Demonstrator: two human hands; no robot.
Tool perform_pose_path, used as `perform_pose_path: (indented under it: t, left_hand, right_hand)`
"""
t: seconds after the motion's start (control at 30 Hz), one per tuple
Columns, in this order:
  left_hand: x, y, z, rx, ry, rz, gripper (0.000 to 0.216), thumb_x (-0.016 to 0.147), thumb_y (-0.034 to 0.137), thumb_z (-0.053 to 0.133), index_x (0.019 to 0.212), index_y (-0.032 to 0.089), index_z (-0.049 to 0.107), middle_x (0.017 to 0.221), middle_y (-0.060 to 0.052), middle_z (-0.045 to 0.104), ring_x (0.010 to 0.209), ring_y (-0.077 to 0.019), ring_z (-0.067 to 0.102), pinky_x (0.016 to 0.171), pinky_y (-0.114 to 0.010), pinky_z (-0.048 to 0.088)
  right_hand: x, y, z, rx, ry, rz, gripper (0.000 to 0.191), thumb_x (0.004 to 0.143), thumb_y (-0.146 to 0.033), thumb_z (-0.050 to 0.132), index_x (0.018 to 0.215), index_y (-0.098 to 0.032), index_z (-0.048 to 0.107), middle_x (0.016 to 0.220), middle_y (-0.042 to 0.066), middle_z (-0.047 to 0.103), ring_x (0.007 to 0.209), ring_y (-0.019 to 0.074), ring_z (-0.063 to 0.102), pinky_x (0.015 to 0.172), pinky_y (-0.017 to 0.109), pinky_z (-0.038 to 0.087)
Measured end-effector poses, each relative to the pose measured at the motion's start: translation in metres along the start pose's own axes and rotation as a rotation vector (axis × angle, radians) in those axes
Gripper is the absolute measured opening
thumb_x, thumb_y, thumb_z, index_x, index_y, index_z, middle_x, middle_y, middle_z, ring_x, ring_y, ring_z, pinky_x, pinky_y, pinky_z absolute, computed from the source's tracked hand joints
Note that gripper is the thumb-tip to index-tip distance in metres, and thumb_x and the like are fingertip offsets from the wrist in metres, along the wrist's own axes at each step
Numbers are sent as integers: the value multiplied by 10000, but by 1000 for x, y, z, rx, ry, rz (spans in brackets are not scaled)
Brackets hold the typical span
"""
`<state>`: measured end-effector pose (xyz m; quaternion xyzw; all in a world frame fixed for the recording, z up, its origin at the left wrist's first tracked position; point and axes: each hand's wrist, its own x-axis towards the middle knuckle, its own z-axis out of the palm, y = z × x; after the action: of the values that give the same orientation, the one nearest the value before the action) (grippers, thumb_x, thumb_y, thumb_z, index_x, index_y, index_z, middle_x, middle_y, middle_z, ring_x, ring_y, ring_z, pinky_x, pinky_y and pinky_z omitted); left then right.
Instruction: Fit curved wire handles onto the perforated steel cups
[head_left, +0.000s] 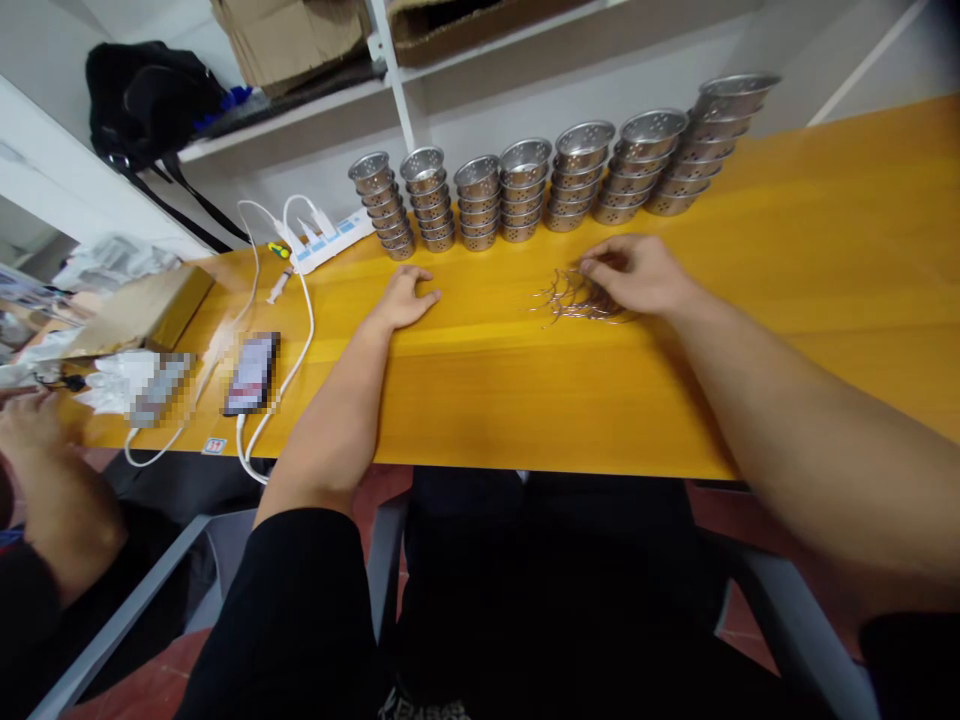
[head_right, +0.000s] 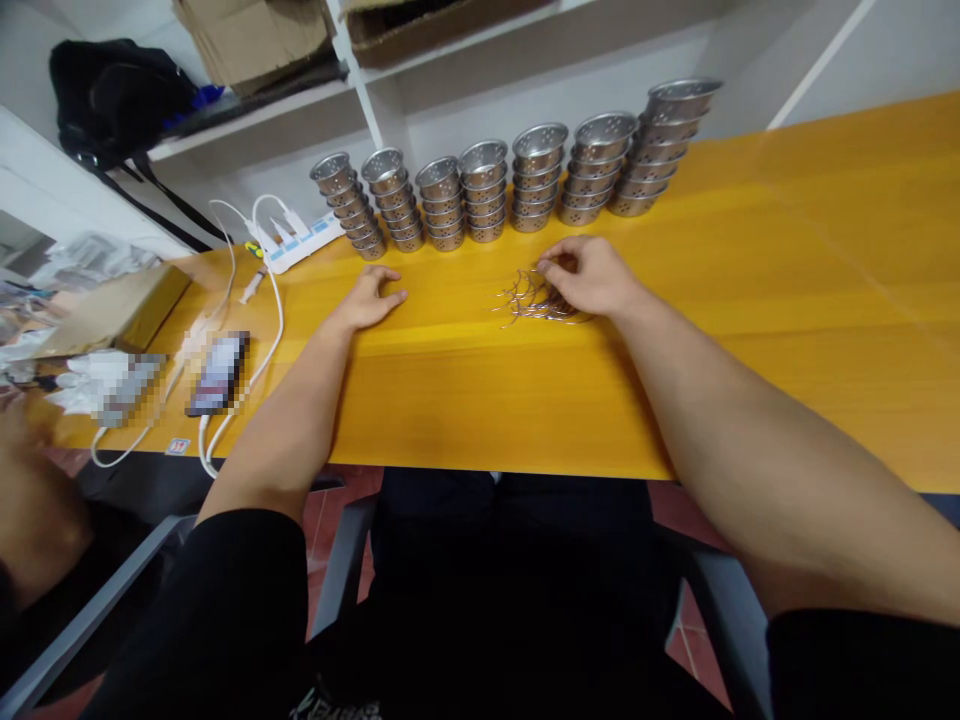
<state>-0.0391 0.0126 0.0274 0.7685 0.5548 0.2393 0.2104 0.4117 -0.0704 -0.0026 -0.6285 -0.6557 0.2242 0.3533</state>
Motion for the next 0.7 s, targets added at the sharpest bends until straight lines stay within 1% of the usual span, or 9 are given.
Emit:
perform_pose_path:
  t: [0.07,0.13,0.3,0.37,0.47,0.53,0.6,0.63,0.7]
  left_hand:
    - [-2,1,-1,2,-34,-3,407,1009,278,924,1395,213,811,1738,-230,729,1732,-411,695,1643,-575,433]
    - [-3,1,-2,-3,-32,1,404,1018,271,918,1403,214,808,1742,-228,734,1729,-415,702,1644,-590,433]
    - [1,-3,5,-44,10,33,297,1016,265,922,1297,227,833,1628,-202,816,1620,-396,770,1592,-597,510]
    - [8,-3,9,-110,119,7,219,1040,233,908,1231,245,801,1541,-172,853,1544,-352,803,1539,-558,565]
    - [26,-4,3,-256,409,-108,237,1127,202,897,1245,258,699,1522,-146,847,1468,-286,816,1429,-469,629]
    - [44,-6,-12,-352,554,-221,343,1176,242,942,1345,250,643,1617,-159,804,1494,-266,802,1381,-435,639]
    - [65,-11,-35,-407,608,-296,564,1174,329,1025,1523,224,594,1772,-164,728,1612,-251,756,1409,-418,612]
    - [77,-13,-47,-406,617,-300,716,1167,390,1054,1630,192,546,1853,-169,677,1671,-237,713,1451,-424,580]
    - [98,-17,-72,-403,606,-245,1140,1117,650,1089,1852,155,372,2029,-144,544,1789,-158,598,1520,-404,511]
  right_hand:
    - [-1,0,1,-5,-22,-7,219,1163,-476,801,1225,-273,855,1250,153,931,1072,386,852,1130,619,758]
    - [-2,0,1,-17,-38,-19,246,1160,-510,809,1223,-278,863,1256,158,934,1089,400,863,1141,642,764]
    - [-1,3,2,-18,-57,-29,343,1131,-641,871,1201,-305,884,1260,161,943,1133,431,889,1164,679,781]
    - [0,6,2,-15,-58,-33,373,1124,-701,863,1187,-334,888,1243,134,945,1144,446,906,1170,715,788]
    - [0,8,2,-3,-62,-36,409,1122,-740,863,1196,-339,893,1265,129,951,1183,455,919,1198,733,787]
    - [-1,9,2,6,-69,-28,414,1130,-722,869,1225,-321,898,1279,145,951,1192,452,921,1200,725,787]
    - [-1,8,2,2,-70,-27,392,1141,-676,869,1248,-301,908,1274,152,947,1170,446,921,1190,724,788]
    - [-2,8,2,3,-66,-31,374,1146,-648,867,1251,-292,914,1273,152,945,1155,441,919,1188,724,787]
    - [-2,8,1,17,-59,-37,339,1145,-602,876,1240,-280,924,1265,152,941,1118,424,912,1171,707,792]
